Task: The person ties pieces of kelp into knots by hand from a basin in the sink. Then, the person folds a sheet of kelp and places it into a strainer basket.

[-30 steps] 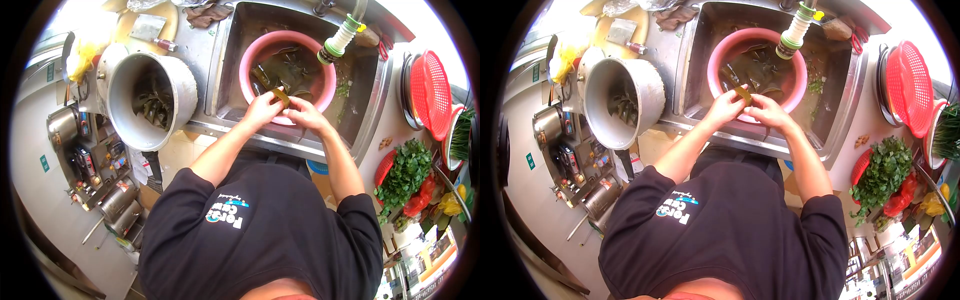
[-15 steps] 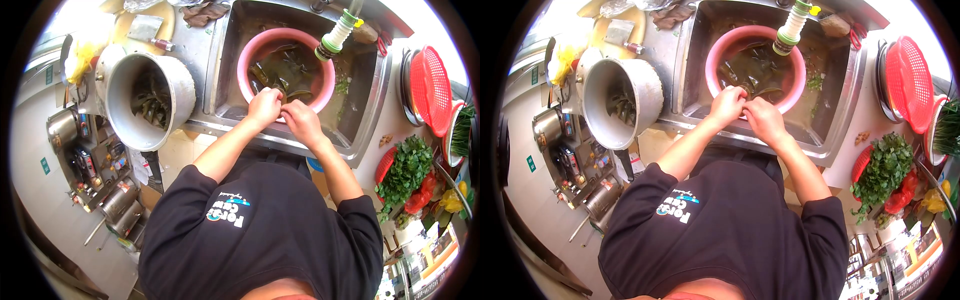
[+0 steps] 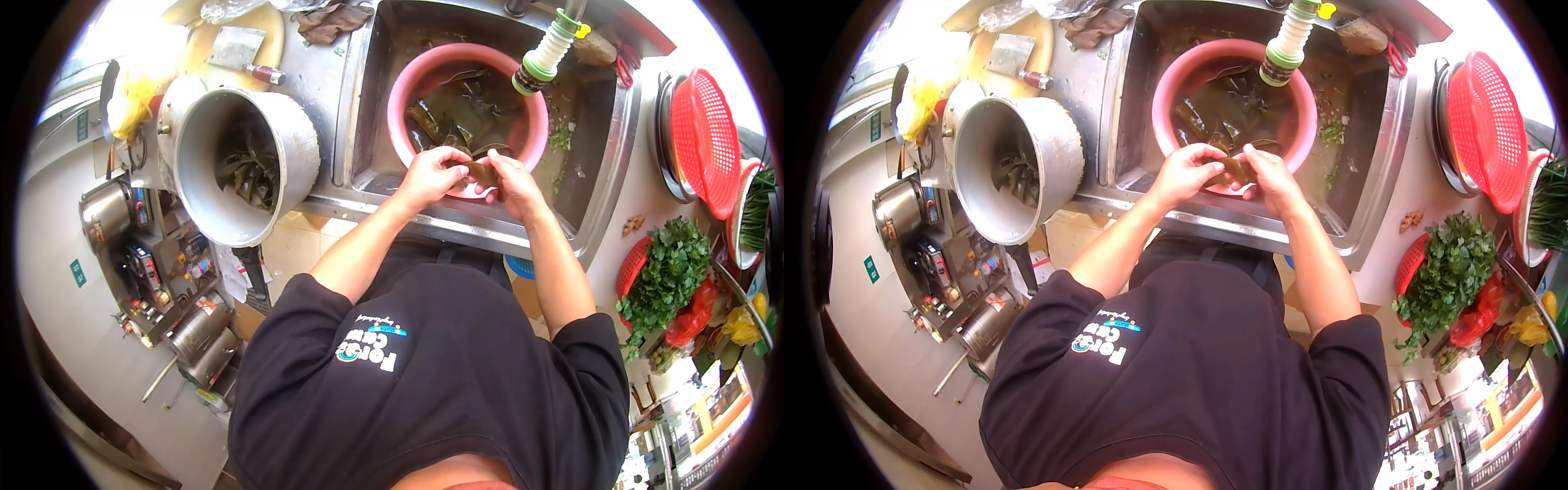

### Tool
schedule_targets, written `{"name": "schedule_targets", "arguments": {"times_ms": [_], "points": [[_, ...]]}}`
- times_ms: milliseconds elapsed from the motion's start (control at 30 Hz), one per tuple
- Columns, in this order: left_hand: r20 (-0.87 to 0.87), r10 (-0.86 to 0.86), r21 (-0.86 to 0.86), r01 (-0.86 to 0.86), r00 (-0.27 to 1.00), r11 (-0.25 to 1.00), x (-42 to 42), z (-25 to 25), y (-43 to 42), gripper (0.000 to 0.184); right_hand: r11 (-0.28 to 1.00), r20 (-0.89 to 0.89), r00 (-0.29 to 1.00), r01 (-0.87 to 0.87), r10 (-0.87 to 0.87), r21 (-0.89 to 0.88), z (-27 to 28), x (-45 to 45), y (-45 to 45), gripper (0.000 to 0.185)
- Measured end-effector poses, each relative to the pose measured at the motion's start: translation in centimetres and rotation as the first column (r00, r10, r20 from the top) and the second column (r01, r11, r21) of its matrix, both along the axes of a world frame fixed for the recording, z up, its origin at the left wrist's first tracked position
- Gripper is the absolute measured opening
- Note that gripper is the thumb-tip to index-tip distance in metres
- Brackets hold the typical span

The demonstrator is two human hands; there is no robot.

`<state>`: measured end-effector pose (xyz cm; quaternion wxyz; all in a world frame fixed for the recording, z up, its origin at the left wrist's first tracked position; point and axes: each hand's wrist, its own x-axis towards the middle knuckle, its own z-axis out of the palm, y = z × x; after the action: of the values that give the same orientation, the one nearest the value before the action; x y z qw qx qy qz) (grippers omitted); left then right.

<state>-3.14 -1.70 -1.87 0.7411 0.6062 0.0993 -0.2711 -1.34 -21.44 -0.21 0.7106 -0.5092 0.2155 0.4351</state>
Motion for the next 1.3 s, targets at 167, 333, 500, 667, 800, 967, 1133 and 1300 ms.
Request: {"name": "schedule_targets", "arguments": {"times_ms": [167, 333, 500, 667, 800, 967, 1133, 1300], "points": [[0.008, -0.106, 0.009, 0.106, 0.994, 0.994, -0.1, 0.5, 0.4, 0.018, 0.984, -0.001, 0.999, 0.031, -0.032, 0.176, 0.5, -0.2, 0.3, 0.033], [0.031, 0.037, -0.011, -0.036, 0.999, 0.999, -0.2, 0.7, 0.1, 0.027, 0.982, 0.224, 0.961, 0.137, -0.164, 0.132, -3.3, -1.0, 0.8, 0.025], [-0.208, 0.105, 0.144, -0.075, 0.972, 0.987, 0.8, 0.3, 0.0, 0.024, 0.999, 0.494, 0.869, 0.005, 0.014, -0.037, -0.1, -2.2, 2.1, 0.022], [-0.029, 0.138, 0.176, -0.131, 0.99, 0.976, 0.7, 1.5, -1.1, 0.02, 0.936, 0.224, 0.915, 0.298, -0.335, 0.186, -0.1, -2.8, 2.3, 0.034], [-0.044, 0.128, 0.0, -0.128, 0.991, 0.992, 0.2, 0.2, -0.7, 0.022, 0.964, 0.141, 0.976, 0.131, -0.166, 0.231, -1.1, -2.5, 1.1, 0.046], [0.035, -0.085, 0.239, 0.074, 0.996, 0.968, 0.9, 2.3, -0.9, 0.018, 0.995, 0.251, 0.968, -0.033, 0.009, 0.093, 0.3, -1.6, 1.1, 0.043], [-0.056, -0.082, 0.016, 0.083, 0.995, 0.996, 0.6, 1.1, 0.0, 0.016, 0.998, 0.216, 0.976, 0.019, -0.033, 0.068, 0.2, -1.8, 0.7, 0.03], [-0.058, -0.045, 0.0, 0.045, 0.997, 0.999, -0.3, 1.6, -0.3, 0.018, 0.99, 0.218, 0.967, 0.138, -0.13, -0.021, -1.5, -1.9, 0.6, 0.017]]}}
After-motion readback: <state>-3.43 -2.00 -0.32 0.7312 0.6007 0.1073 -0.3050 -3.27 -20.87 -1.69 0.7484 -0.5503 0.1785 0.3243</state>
